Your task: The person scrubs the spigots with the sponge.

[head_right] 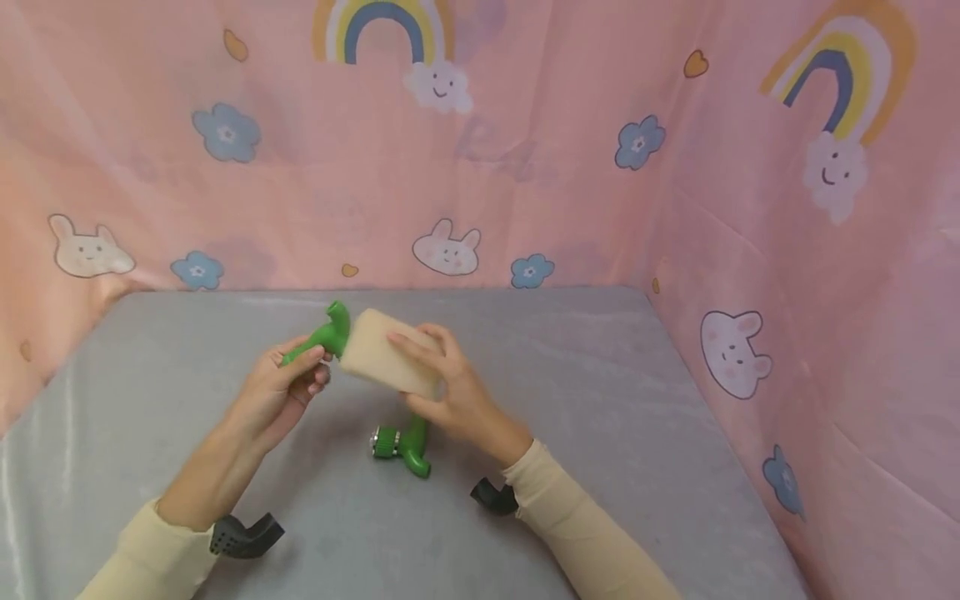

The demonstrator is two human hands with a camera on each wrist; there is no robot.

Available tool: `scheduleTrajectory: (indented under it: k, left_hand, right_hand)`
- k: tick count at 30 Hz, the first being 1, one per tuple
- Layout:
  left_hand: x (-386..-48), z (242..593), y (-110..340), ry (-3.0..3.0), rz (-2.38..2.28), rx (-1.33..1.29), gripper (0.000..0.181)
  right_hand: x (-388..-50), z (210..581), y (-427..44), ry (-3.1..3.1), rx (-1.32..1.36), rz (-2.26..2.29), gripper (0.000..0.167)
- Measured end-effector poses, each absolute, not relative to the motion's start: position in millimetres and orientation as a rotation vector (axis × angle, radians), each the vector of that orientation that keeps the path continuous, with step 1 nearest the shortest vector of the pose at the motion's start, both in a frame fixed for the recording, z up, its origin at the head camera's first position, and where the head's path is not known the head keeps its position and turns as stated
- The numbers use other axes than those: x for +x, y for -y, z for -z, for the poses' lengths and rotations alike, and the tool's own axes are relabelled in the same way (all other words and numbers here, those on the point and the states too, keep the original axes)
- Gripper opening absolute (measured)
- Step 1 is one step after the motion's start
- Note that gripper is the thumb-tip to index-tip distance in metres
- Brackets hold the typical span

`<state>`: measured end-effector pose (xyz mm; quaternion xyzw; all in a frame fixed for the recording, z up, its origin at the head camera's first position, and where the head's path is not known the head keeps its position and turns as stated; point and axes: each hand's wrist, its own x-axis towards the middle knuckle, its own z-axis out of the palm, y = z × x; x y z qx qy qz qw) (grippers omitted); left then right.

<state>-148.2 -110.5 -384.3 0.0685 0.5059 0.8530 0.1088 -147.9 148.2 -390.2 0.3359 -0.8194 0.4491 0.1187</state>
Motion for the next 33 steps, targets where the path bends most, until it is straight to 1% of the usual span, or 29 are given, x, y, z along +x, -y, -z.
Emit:
scheduleTrajectory:
  k: [3, 6, 9, 12, 14, 16, 19, 21, 24, 26, 28, 33]
  left_hand:
    - [-149.4, 387.8, 110.7, -1.157, -2.567, 0.360, 0.023]
    - [-148.9, 390.6, 108.2, -0.931, -2.588, 0.517, 0.023]
    - [-147.2, 392.8, 104.8, -0.864, -2.617, 0.602, 0.019]
    - [-144.3, 394.4, 100.4, -0.930, -2.643, 0.622, 0.016]
    - [-142.2, 394.2, 96.9, -1.000, -2.658, 0.564, 0.016]
    - [-140.3, 392.8, 93.7, -1.079, -2.663, 0.438, 0.020]
    - [-138.2, 388.8, 90.4, -1.213, -2.644, 0.160, 0.037]
    - [-137.3, 386.2, 89.3, -1.303, -2.596, 0.000, 0.045]
    - [-136.6, 383.7, 87.8, -1.392, -2.518, -0.121, 0.045]
    - [-136.1, 383.0, 87.0, -1.414, -2.484, -0.152, 0.041]
    - [-135.6, 382.4, 86.5, -1.422, -2.463, -0.141, 0.036]
    - [-134.3, 381.2, 86.5, -1.444, -2.390, 0.022, 0.031]
  right_hand:
    - [-146.2, 389.7, -144.4, 2.344, 0.979, -1.351, 0.068]
    - [-142.6, 387.1, -143.7, 2.328, 0.945, -1.387, 0.069]
    - [-139.7, 384.0, -143.5, 2.330, 0.925, -1.386, 0.069]
    - [-136.9, 382.1, -141.9, 2.327, 0.938, -1.329, 0.069]
    - [-135.1, 381.9, -139.7, 2.327, 0.960, -1.267, 0.069]
    - [-134.3, 382.8, -137.6, 2.332, 0.981, -1.196, 0.068]
    - [-135.3, 384.2, -136.2, 2.364, 0.984, -1.056, 0.068]
    - [-137.2, 384.7, -137.8, 2.394, 0.938, -0.961, 0.070]
    - [-140.1, 384.9, -142.9, 2.406, 0.815, -0.861, 0.072]
    - [-140.3, 383.8, -146.3, 2.364, 0.756, -0.873, 0.073]
    - [-139.8, 382.1, -147.6, 2.292, 0.760, -0.879, 0.071]
    - [-138.0, 380.3, -144.3, 2.193, 0.914, -0.748, 0.066]
